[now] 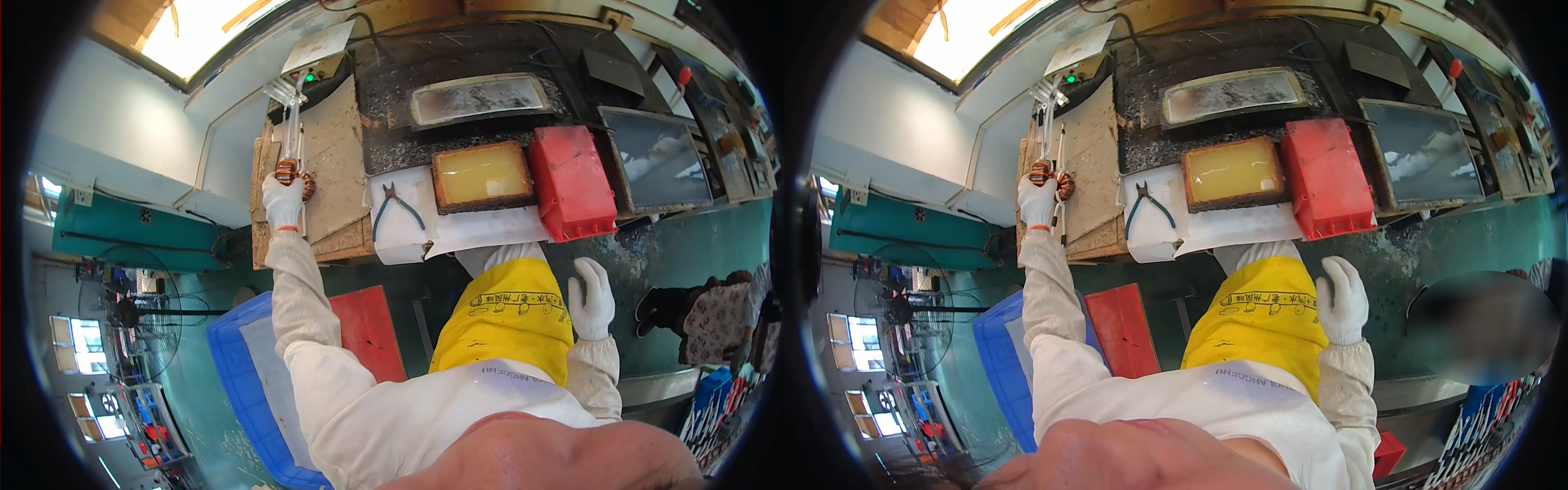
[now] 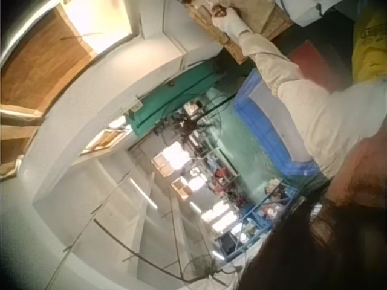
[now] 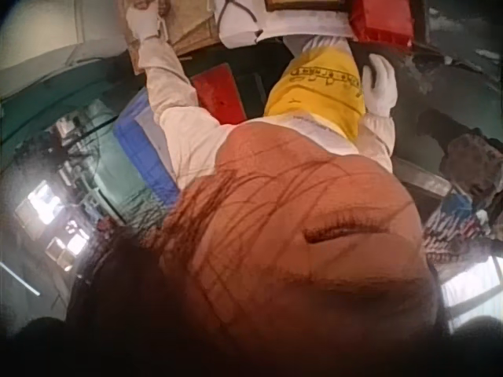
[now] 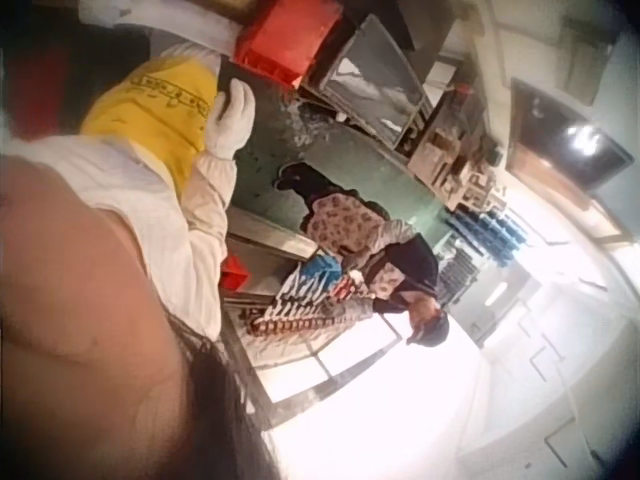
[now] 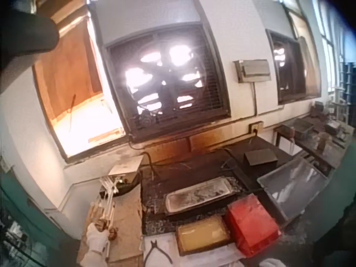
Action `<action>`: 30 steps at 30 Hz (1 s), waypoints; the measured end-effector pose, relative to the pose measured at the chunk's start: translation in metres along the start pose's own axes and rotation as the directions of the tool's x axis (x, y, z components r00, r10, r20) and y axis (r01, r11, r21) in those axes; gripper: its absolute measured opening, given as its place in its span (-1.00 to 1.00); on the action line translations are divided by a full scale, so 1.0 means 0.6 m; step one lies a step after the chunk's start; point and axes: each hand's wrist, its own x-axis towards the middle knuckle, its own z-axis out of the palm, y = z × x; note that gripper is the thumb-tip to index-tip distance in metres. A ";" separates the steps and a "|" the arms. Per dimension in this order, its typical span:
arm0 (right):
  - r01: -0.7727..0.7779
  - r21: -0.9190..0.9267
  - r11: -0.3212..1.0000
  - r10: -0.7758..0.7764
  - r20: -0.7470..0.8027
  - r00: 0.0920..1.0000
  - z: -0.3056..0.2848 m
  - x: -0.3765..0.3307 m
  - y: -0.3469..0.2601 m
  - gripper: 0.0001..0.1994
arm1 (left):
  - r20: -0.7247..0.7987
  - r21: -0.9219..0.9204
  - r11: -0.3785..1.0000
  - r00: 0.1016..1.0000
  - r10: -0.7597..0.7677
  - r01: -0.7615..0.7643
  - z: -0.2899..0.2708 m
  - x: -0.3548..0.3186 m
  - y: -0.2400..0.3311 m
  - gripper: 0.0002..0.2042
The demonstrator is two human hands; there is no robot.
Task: Dipping copper-wound motor parts into a hot finishing bath and placing them on a drying rack.
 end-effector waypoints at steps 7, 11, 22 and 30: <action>0.071 0.050 0.996 -0.068 -0.062 0.996 -0.026 0.001 -0.018 -0.66 | 0.083 -0.129 0.942 0.943 0.322 -0.310 -0.049 -0.133 0.187 -0.56; 0.032 0.013 0.999 -0.030 -0.121 0.992 -0.061 -0.010 -0.003 -0.69 | 0.006 -0.330 0.762 0.806 0.592 -0.557 -0.067 -0.229 0.282 -0.58; -0.107 0.315 0.943 0.235 -0.402 0.885 -0.188 0.074 0.017 -0.85 | 0.134 -0.371 0.368 0.343 0.930 -0.853 -0.143 -0.427 0.442 -0.51; -0.241 0.344 0.907 0.326 -0.216 0.920 -0.236 0.088 0.010 -0.82 | 0.113 -0.361 0.179 0.147 0.983 -0.915 -0.153 -0.487 0.480 -0.51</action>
